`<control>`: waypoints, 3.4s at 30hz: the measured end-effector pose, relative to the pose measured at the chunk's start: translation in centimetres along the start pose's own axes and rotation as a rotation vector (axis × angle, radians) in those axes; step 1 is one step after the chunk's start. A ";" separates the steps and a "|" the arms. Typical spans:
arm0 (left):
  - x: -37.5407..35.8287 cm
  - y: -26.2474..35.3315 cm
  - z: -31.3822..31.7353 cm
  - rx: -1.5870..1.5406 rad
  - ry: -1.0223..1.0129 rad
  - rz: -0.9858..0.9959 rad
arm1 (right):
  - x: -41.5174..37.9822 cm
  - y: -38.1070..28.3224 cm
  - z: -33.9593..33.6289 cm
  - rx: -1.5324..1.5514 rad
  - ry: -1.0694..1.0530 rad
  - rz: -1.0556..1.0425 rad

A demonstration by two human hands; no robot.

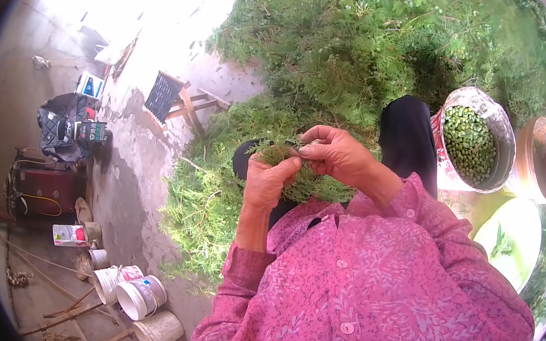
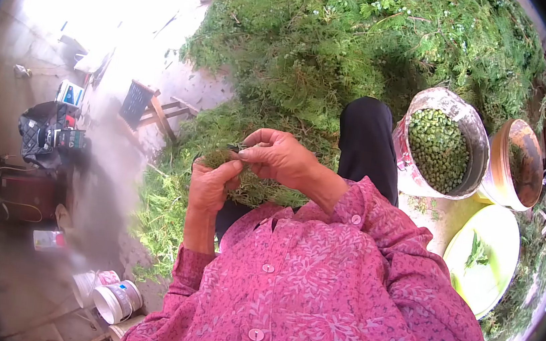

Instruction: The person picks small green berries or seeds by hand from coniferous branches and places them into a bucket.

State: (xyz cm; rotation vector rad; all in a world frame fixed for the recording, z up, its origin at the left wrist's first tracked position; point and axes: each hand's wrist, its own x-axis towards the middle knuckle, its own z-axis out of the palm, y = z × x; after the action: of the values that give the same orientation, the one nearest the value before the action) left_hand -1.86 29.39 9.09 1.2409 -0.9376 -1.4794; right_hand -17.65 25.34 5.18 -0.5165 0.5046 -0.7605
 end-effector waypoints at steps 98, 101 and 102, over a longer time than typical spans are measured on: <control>-1.5 0.9 0.2 1.642 -0.414 0.310 | -18.1 -12.8 -20.6 -1.889 1.608 -0.447; -1.3 -1.3 -1.3 1.724 -0.418 0.436 | -20.9 -9.0 -24.7 -1.808 1.518 -0.236; -1.2 -2.2 -1.8 1.798 -0.397 0.382 | -21.3 -8.4 -25.0 -1.675 1.472 -0.185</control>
State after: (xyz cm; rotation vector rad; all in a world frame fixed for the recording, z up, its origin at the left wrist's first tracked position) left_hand -0.43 31.14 6.93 1.6589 -2.8382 -0.2282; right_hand -50.04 29.74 -3.75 -1.5104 2.5815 -0.6325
